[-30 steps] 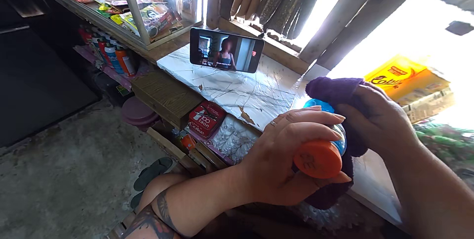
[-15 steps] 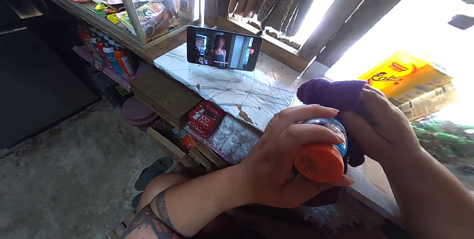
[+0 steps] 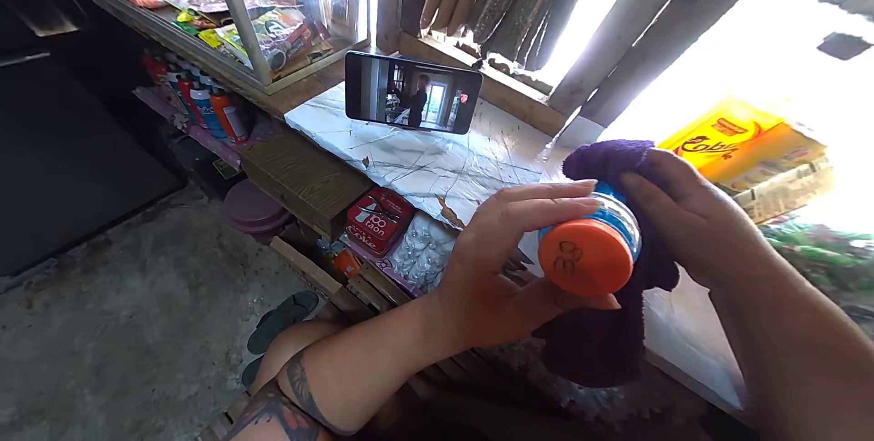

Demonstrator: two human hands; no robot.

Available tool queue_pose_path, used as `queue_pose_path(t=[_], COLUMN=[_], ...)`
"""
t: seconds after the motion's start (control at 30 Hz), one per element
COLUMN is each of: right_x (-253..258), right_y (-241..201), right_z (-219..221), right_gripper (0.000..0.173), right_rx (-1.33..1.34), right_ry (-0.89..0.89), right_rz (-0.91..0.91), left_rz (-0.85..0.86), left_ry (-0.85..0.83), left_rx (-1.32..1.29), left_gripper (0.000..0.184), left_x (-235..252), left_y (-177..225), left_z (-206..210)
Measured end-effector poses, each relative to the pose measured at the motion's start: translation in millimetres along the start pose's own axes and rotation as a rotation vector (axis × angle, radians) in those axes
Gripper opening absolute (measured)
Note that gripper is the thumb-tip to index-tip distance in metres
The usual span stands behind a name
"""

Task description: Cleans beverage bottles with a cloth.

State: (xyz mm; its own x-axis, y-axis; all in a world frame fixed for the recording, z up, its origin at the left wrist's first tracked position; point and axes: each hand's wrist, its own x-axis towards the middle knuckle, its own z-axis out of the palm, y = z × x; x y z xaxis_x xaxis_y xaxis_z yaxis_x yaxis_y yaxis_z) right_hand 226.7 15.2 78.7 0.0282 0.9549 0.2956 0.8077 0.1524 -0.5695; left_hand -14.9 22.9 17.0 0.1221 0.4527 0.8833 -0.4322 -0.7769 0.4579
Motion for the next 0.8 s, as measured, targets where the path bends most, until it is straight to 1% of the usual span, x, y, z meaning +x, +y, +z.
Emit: queue_pose_path(t=[0.07,0.13,0.23,0.3,0.33,0.4,0.47,0.5,0.6,0.8], right_x=[0,0,0,-1,-2,-6,-9,-11,-13,-16], right_y=[0,1,2,-1,-3,-7,-12,-14,-15,-13], right_z=[0,1,6,9,10,12,13,14,16,15], right_gripper=[0.040,0.038,0.037,0.038,0.039,0.040,0.040,0.040,0.041,0.038], right_rx=[0.007,0.032,0.085,0.079,0.060,0.022,0.001,-0.004,0.006,0.079], right_ry=[-0.001,0.016,0.047,0.056,0.060,0.057,0.047,0.040,0.021,-0.026], right_rz=[0.034,0.027,-0.017,-0.066,-0.101,-0.153,-0.204,-0.219,-0.259,-0.448], left_rz=[0.014,0.019,-0.055,-0.092,-0.099,-0.095,-0.062,-0.043,0.005,0.045], left_ry=[-0.082,-0.126,-0.067,0.024,0.075,0.134,0.140,0.129,0.079,0.012], left_rx=[0.004,0.017,0.003,-0.066,-0.099,-0.133,-0.125,-0.106,-0.075,-0.097], left_gripper=[0.043,0.047,0.062,0.066,0.064,0.055,0.042,0.039,0.040,0.043], left_x=[1,-1,-6,-8,-9,-10,-10,-10,-13,-15], left_y=[2,4,6,4,3,1,0,0,2,1], left_z=[1,3,6,7,8,9,11,12,15,16])
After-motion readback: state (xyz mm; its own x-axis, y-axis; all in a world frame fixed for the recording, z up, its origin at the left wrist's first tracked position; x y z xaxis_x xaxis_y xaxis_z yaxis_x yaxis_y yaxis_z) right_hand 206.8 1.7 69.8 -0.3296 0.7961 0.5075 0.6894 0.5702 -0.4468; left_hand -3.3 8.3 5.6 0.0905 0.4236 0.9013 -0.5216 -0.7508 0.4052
